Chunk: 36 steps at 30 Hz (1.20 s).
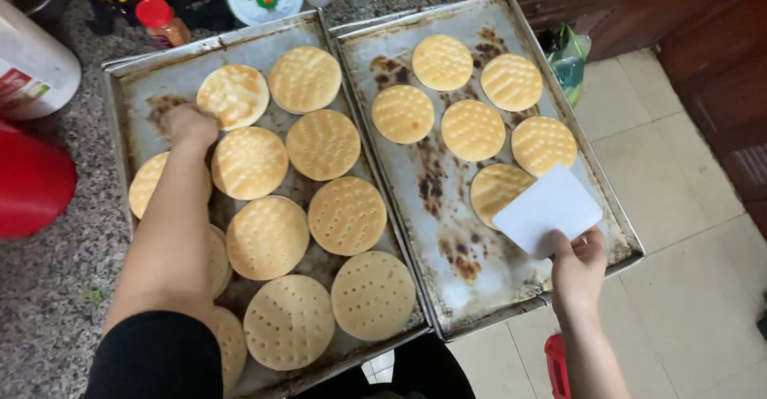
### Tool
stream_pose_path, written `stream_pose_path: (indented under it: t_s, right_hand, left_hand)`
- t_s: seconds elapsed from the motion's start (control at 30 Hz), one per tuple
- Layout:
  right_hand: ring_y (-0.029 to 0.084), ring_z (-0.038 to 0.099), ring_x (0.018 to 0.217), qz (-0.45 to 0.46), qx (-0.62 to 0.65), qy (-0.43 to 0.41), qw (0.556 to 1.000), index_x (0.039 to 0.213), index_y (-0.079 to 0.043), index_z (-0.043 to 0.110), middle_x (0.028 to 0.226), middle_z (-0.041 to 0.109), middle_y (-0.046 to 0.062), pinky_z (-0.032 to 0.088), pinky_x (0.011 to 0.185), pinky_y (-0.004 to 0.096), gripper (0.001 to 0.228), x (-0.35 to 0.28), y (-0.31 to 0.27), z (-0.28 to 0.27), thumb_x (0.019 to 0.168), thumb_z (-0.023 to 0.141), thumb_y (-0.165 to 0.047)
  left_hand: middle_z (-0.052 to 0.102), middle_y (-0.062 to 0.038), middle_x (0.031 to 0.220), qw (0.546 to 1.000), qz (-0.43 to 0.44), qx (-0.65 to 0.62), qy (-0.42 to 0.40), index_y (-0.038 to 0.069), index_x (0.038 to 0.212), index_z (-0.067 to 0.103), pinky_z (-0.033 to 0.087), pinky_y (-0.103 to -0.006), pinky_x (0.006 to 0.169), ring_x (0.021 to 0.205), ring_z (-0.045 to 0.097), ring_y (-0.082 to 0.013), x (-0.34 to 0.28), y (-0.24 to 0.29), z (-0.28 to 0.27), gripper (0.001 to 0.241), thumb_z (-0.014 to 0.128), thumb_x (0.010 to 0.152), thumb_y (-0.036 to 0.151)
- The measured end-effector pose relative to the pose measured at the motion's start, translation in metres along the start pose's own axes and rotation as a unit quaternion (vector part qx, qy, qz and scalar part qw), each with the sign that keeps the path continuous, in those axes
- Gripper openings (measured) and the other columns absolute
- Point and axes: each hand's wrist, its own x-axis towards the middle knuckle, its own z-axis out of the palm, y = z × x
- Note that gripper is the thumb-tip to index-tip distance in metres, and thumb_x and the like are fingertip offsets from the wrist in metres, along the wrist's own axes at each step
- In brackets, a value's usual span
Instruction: The person is organizing flatbread or pizza bases on baking trays, stirring tomato sauce on a gas stove, and moving trays to a storage rack.
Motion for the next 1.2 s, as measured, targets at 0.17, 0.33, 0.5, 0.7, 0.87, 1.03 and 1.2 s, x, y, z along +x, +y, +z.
stream_pose_path:
  t_s: [0.17,0.33,0.5,0.7,0.87,1.03,1.2]
  right_hand:
    - [0.017,0.068,0.095,0.002,0.027,0.037,0.999,0.129,0.001,0.049,0.113,0.067,0.01,0.057,0.074,0.033,0.036,0.039,0.039,-0.018,0.094,0.056,0.005]
    - [0.019,0.068,0.08,0.192,0.039,0.118,0.974,0.12,-0.001,0.057,0.103,0.068,0.009,0.062,0.063,0.036,0.023,0.053,0.029,-0.04,0.1,0.058,-0.014]
    - [0.022,0.069,0.075,0.196,-0.105,0.072,0.972,0.121,0.006,0.06,0.097,0.072,0.016,0.058,0.06,0.038,0.035,0.058,0.053,-0.096,0.095,0.067,-0.016]
    - [0.02,0.073,0.076,0.178,-0.27,0.001,0.946,0.121,0.001,0.069,0.094,0.078,0.014,0.057,0.065,0.034,0.041,0.062,0.087,-0.041,0.089,0.072,-0.025]
    - [0.018,0.07,0.071,0.233,-0.054,-0.048,0.97,0.118,0.002,0.069,0.092,0.075,0.011,0.058,0.057,0.035,0.031,0.062,0.084,-0.029,0.097,0.066,-0.02]
    - [0.017,0.06,0.065,0.191,-0.083,-0.072,0.975,0.124,-0.004,0.071,0.091,0.072,0.012,0.049,0.053,0.034,0.028,0.061,0.098,-0.022,0.099,0.064,-0.012]
    - [0.017,0.072,0.07,0.266,0.07,-0.052,0.96,0.119,-0.001,0.068,0.096,0.076,0.011,0.059,0.058,0.033,0.024,0.059,0.076,0.004,0.098,0.062,-0.012]
  left_hand:
    - [0.029,-0.04,0.151,0.965,0.078,0.238,0.077,-0.013,0.143,0.038,0.025,-0.0592,0.111,0.143,0.028,-0.0583,-0.031,0.034,-0.011,0.105,0.088,0.065,0.036]
    - [0.055,-0.019,0.111,0.941,0.332,-0.027,0.064,0.0,0.116,0.054,0.044,-0.042,0.098,0.11,0.053,-0.0302,-0.188,0.148,-0.007,0.02,0.061,0.098,-0.001]
    - [0.059,-0.012,0.116,0.867,0.327,-0.21,-0.313,0.005,0.135,0.056,0.052,-0.0361,0.085,0.101,0.058,-0.0224,-0.334,0.213,0.131,0.049,0.069,0.091,0.021]
    - [0.041,-0.026,0.153,0.895,0.295,-0.066,-0.329,0.0,0.148,0.045,0.036,-0.0509,0.116,0.143,0.037,-0.0415,-0.4,0.251,0.211,0.069,0.061,0.097,0.044]
    - [0.03,-0.021,0.158,0.884,0.166,-0.018,-0.438,0.009,0.158,0.03,0.034,-0.0509,0.115,0.146,0.031,-0.0382,-0.403,0.295,0.158,0.083,0.054,0.095,0.056]
    - [0.05,-0.02,0.146,0.889,0.136,-0.074,-0.431,0.003,0.155,0.038,0.048,-0.0421,0.11,0.131,0.058,-0.0329,-0.395,0.292,0.166,0.085,0.056,0.092,0.057]
    - [0.061,-0.022,0.129,0.885,0.197,-0.077,-0.416,-0.003,0.137,0.055,0.051,-0.0437,0.095,0.116,0.063,-0.0338,-0.375,0.293,0.164,0.069,0.056,0.098,0.054]
